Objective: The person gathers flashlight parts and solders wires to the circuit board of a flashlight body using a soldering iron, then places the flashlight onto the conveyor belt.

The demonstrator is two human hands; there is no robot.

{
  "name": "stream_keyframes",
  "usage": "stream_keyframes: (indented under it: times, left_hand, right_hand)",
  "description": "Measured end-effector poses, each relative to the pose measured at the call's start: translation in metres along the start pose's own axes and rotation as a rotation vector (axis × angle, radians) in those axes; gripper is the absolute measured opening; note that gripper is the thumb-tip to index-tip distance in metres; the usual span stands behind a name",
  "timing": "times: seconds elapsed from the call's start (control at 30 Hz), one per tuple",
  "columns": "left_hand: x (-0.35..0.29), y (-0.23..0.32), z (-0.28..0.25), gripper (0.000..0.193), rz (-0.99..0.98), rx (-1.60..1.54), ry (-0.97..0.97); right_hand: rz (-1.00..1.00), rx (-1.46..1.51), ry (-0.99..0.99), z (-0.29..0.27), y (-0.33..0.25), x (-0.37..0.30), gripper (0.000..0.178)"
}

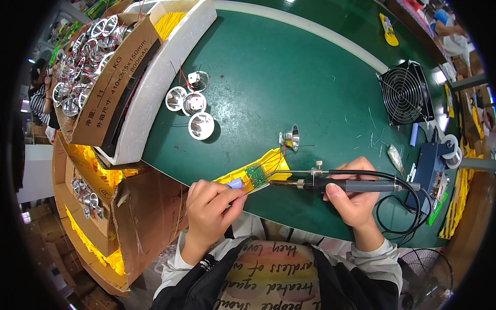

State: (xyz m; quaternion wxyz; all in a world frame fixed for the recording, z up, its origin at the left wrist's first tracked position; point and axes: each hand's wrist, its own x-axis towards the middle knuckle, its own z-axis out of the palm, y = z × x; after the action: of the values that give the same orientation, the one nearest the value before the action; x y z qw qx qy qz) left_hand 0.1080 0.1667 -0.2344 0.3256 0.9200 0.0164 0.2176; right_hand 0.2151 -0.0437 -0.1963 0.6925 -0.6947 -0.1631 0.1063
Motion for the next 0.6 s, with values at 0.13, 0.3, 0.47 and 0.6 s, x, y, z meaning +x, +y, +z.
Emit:
stream_keyframes:
  times: [0.13, 0.3, 0.47, 0.6]
  left_hand:
    - [0.0, -0.0005, -0.0002, 0.016, 0.0, -0.013, -0.013]
    - [0.0012, 0.0002, -0.0004, 0.016, -0.005, -0.005, -0.026]
    - [-0.0019, 0.0028, -0.0017, 0.016, -0.021, -0.003, -0.037]
    - [-0.0019, 0.0025, -0.0021, 0.015, -0.02, -0.015, -0.036]
  right_hand:
    - [-0.006, 0.02, -0.022, -0.0004, 0.0044, 0.0002, 0.018]
    - [-0.003, 0.007, -0.035, -0.0008, 0.0061, 0.0014, 0.017]
    - [0.019, -0.002, -0.032, 0.0014, 0.0042, -0.0017, 0.016]
    - [0.03, 0.021, -0.023, 0.0022, 0.0037, -0.0017, 0.016]
